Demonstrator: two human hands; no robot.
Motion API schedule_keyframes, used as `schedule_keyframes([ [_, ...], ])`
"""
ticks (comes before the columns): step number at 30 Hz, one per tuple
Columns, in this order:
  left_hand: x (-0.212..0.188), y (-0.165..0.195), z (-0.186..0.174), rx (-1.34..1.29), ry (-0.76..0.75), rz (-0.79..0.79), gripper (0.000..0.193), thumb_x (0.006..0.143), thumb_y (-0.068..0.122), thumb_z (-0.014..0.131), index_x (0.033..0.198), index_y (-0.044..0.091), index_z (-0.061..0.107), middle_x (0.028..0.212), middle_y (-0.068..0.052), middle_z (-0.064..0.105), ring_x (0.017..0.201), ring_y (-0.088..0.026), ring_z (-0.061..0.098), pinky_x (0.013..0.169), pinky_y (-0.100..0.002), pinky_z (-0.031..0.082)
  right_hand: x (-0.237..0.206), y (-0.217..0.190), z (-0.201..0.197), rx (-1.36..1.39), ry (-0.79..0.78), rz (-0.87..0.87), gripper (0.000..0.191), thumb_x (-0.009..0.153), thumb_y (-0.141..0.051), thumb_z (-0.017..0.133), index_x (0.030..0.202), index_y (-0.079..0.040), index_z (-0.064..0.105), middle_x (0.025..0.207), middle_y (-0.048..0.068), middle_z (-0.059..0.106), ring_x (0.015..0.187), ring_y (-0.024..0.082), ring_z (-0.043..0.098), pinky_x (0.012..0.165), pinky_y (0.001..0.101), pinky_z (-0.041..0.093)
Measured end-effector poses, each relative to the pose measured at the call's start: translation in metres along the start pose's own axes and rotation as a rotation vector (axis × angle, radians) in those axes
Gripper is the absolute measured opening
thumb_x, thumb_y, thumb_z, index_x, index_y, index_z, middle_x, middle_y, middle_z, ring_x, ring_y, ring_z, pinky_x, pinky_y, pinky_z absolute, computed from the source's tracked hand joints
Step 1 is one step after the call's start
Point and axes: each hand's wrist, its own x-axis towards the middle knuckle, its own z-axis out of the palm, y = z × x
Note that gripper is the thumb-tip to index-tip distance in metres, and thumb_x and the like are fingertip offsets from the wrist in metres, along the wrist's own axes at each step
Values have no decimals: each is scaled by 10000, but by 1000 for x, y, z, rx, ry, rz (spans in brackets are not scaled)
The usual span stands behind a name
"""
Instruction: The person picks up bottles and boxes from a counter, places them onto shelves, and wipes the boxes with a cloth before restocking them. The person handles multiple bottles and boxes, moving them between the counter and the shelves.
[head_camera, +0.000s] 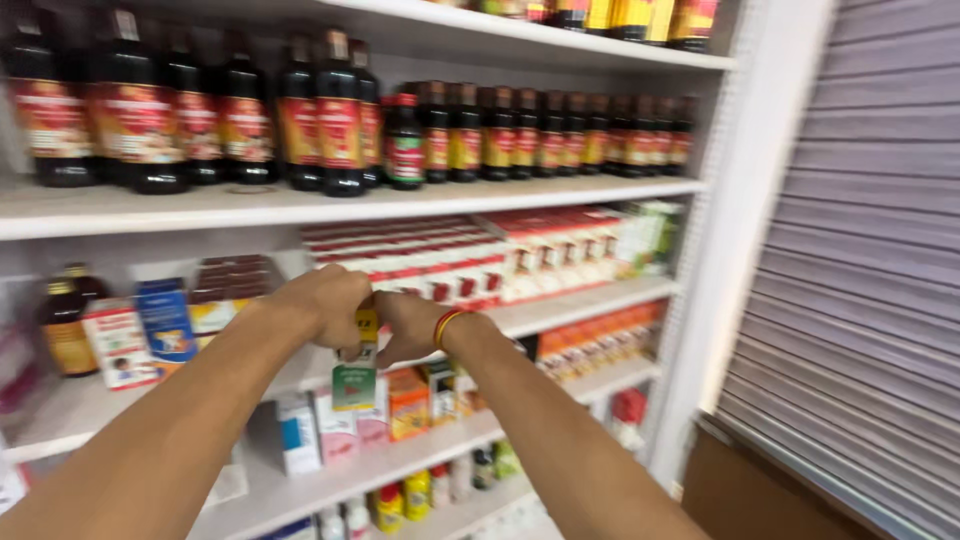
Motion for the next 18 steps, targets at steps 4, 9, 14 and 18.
schedule_keyframes([
  [4, -27, 71, 20, -13, -3, 96, 509, 577, 216, 937, 1045, 109, 767, 1135, -135, 748, 1102, -289, 717, 936, -415, 590, -105, -20, 3, -52, 92, 249, 743, 605, -361, 939, 1193, -14, 647, 1163, 166, 758, 1068, 288, 735, 947, 366, 582],
  [9, -71, 189, 56, 19, -47, 360, 479, 601, 231, 920, 1051, 129, 791, 1140, -134, 760, 1115, -274, 725, 949, -401, 589, -265, -43, 19, -139, 245, 402, 676, 598, -350, 934, 1134, -16, 692, 1098, 182, 761, 1028, 327, 742, 913, 396, 583],
  [14, -129, 343, 55, -27, -162, 484, 540, 624, 232, 943, 1121, 151, 749, 1223, -83, 727, 1175, -260, 701, 965, -410, 592, -441, -85, -14, -198, 286, 756, 600, 580, -331, 933, 1059, -24, 741, 1071, 180, 770, 1023, 336, 740, 908, 414, 586],
  [18, -192, 485, 38, -18, -142, 676, 554, 630, 217, 943, 1139, 141, 739, 1228, -81, 726, 1180, -270, 696, 963, -413, 590, -595, -137, -60, -195, 359, 957, 603, 565, -323, 915, 1085, -60, 763, 1069, 165, 780, 1034, 337, 742, 910, 420, 587],
])
